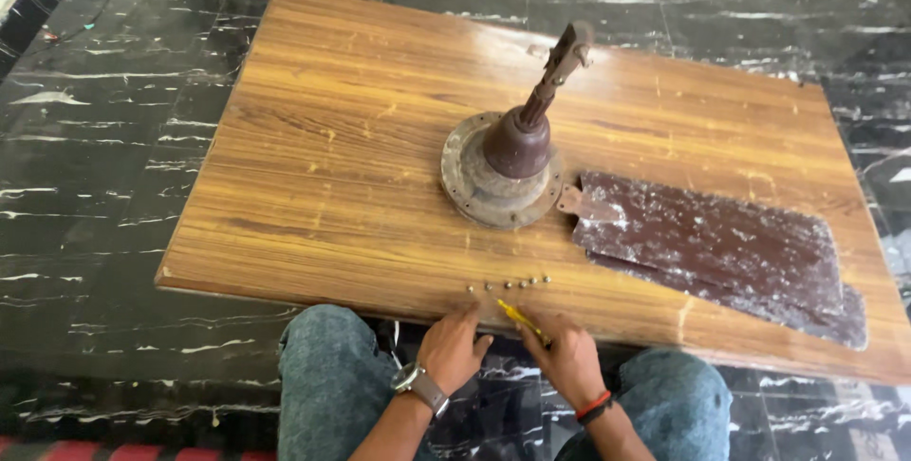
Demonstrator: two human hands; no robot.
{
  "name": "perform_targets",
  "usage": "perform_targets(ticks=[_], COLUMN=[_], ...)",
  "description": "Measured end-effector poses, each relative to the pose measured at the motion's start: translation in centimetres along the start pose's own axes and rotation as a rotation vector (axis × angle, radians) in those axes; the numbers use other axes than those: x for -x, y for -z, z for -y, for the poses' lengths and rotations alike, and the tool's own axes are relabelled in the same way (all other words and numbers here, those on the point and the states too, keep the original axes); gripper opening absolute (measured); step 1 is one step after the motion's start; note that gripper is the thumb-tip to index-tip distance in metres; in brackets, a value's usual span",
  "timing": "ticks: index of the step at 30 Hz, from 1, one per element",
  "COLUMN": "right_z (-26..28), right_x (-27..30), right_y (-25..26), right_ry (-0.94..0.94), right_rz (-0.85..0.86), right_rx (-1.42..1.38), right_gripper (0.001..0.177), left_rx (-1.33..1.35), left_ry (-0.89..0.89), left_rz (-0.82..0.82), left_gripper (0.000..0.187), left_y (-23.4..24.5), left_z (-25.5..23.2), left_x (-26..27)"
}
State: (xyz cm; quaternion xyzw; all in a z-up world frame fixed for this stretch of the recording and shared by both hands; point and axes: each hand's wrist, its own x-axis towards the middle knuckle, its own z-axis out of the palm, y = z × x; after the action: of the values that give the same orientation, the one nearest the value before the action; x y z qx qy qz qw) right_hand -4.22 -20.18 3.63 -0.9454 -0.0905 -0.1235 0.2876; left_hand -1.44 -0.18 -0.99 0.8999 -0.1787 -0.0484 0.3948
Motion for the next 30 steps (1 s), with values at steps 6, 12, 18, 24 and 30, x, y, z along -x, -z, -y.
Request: perform_targets(ticks=[6, 12, 18, 24, 30], right_z=[0.5, 0.4, 0.7, -1.1, -5.8], right_x=[-0.5, -0.9, -1.1, -4.1, -10.0], right_y=[-0.1, -1.3, -1.0, 2.5, 4.6], right_ry=[0.147, 0.013, -0.022, -0.224, -0.333], right_rz=[-0.043, 0.154, 0.110, -0.096, -0.303], right_rx=[-0.054, 0.052, 0.021, -0.202, -0.360], right_gripper=[0.029, 0.033, 0.031, 0.031, 0.035], left_rx=[0.019, 0.028, 0.016, 0.256, 0.339], left_ry=[0.058, -0.024, 0.102, -0.049, -0.187], left_rz=[0.000, -0.087, -0.072, -0.330, -0.528], left_gripper=[0.048, 0.045, 0.037, 0.031, 0.037], left_y=[-0.9, -0.6, 1.2, 5.4, 10.9], left_z=[1.0, 1.6, 0.5, -2.8, -8.1], left_x=[0.0, -0.1, 0.1, -2.4, -10.1])
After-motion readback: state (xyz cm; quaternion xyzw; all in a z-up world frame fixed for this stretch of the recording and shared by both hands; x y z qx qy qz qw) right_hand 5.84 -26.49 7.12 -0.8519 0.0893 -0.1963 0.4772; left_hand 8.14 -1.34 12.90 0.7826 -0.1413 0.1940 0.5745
